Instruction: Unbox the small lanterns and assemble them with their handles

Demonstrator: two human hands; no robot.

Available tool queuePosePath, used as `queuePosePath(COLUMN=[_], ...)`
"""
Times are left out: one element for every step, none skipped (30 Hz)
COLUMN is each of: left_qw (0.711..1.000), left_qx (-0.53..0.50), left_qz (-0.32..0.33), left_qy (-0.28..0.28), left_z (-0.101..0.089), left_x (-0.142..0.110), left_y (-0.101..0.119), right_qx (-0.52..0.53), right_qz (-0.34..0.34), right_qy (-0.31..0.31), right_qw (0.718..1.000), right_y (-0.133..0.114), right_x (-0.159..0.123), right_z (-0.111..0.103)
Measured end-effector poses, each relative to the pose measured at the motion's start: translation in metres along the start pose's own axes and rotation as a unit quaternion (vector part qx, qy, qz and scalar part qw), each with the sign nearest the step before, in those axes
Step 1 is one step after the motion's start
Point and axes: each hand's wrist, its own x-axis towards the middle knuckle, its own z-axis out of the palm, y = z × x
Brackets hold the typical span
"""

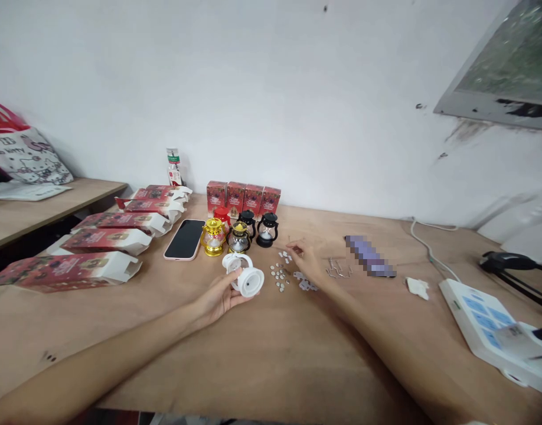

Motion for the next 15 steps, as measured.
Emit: queuePosePath(left_qw=[1.0,1.0,1.0,1.0,1.0,1.0,1.0,1.0,1.0,1.0,1.0,1.0,1.0,1.0,1.0], left_qx=[0.003,0.005,0.009,0.014,0.018,0.022,0.025,0.026,0.025,0.021,0.017,0.014,0.011,0.009,0.008], left_qz=[0.0,0.0,-0.001,-0.003,-0.005,-0.006,-0.006,-0.005,-0.004,-0.003,-0.002,-0.003,-0.004,-0.005,-0.005], left_qy=[0.001,0.003,0.007,0.01,0.012,0.012,0.009,0.004,0.0,-0.004,-0.005,-0.006,-0.007,-0.006,-0.004], left_z=[-0.001,-0.001,-0.001,-0.001,-0.001,-0.001,0.0,0.0,0.001,0.001,0.002,0.002,0.002,0.002,0.002], left_x=[0.0,0.0,0.0,0.0,0.0,-0.001,-0.001,-0.002,-0.002,-0.003,-0.003,-0.003,-0.004,-0.004,-0.004], left_y=[0.0,0.0,0.0,-0.001,-0.001,-0.001,-0.001,-0.001,-0.001,-0.001,-0.001,0.0,0.0,0.0,0.0], right_qx=[0.0,-0.001,-0.001,-0.005,-0.006,-0.011,-0.015,-0.02,-0.027,-0.035,-0.044,-0.053,-0.061,-0.069,-0.074], right_qz=[-0.01,-0.032,-0.063,-0.115,-0.175,-0.23,-0.277,-0.311,-0.335,-0.352,-0.362,-0.367,-0.367,-0.366,-0.364], right_qy=[0.012,0.027,0.045,0.068,0.09,0.107,0.118,0.124,0.125,0.125,0.124,0.122,0.12,0.119,0.121], right_qw=[1.0,0.999,0.997,0.991,0.98,0.967,0.953,0.942,0.933,0.927,0.923,0.921,0.92,0.921,0.921], right_y=[-0.008,-0.018,-0.029,-0.04,-0.051,-0.061,-0.07,-0.078,-0.084,-0.089,-0.092,-0.093,-0.093,-0.093,-0.092], right_x=[-0.003,-0.007,-0.012,-0.019,-0.025,-0.032,-0.038,-0.044,-0.049,-0.052,-0.055,-0.057,-0.058,-0.058,-0.058], right_z=[0.0,0.0,0.0,0.001,0.003,0.005,0.007,0.009,0.012,0.013,0.015,0.016,0.017,0.017,0.018])
